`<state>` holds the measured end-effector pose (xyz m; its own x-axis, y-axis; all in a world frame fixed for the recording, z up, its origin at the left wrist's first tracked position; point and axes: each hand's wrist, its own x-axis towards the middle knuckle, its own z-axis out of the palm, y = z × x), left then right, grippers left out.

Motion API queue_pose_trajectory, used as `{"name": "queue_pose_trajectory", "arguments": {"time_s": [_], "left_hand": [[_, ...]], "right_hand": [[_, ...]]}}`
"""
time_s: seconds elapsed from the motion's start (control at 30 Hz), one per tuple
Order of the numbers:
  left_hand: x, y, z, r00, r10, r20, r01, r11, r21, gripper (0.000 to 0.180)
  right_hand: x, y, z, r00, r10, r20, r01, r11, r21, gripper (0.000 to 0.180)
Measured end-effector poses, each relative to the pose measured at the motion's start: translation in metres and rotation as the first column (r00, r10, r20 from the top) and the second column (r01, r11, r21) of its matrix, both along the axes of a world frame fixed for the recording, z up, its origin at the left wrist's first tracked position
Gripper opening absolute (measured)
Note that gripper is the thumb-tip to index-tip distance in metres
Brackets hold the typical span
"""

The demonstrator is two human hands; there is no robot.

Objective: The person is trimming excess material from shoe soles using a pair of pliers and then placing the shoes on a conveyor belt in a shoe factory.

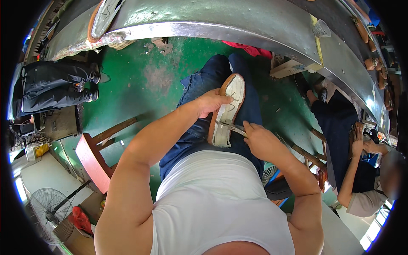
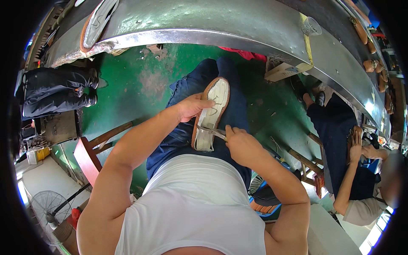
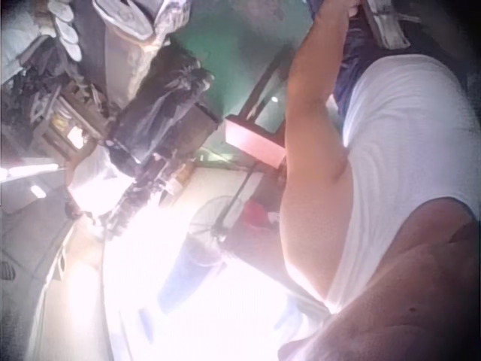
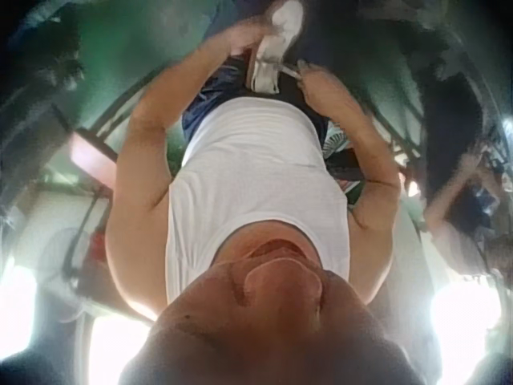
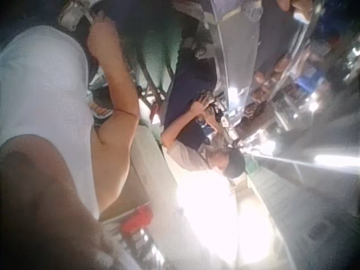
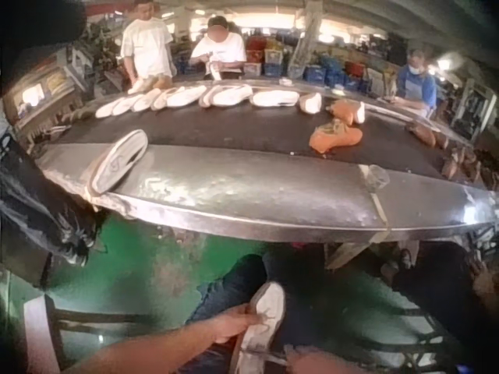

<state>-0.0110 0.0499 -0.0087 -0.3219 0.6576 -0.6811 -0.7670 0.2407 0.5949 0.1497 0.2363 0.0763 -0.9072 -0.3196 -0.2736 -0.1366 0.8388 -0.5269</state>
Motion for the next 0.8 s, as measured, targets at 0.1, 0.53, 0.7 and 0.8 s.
{"name": "queue_pose_trajectory", "arguments": {"time_s": [0.1, 0.53, 0.7, 0.8], "left_hand": [[0.003, -0.003, -0.001, 0.999, 0.043, 0.029, -0.043, 0.999, -0.009, 0.044], [0.046, -0.016, -0.002, 0.969, 0.039, -0.246, -0.027, 0.998, 0.052, 0.063], [0.057, -0.015, 0.006, 0.988, 0.125, -0.089, -0.101, 0.965, 0.241, 0.08], [0.06, -0.007, -0.008, 0.97, 0.156, -0.185, -0.13, 0.981, 0.144, 0.076]], "right_hand": [[-0.019, -0.014, 0.028, 0.975, -0.023, 0.22, -0.021, 0.981, 0.193, 0.033], [0.017, 0.01, -0.017, 0.808, -0.281, 0.518, 0.363, 0.929, -0.063, 0.027], [0.038, 0.005, -0.022, 0.943, -0.243, 0.229, 0.261, 0.964, -0.054, 0.018], [0.048, -0.001, -0.018, 0.982, -0.153, 0.108, 0.148, 0.987, 0.057, 0.019]]}}
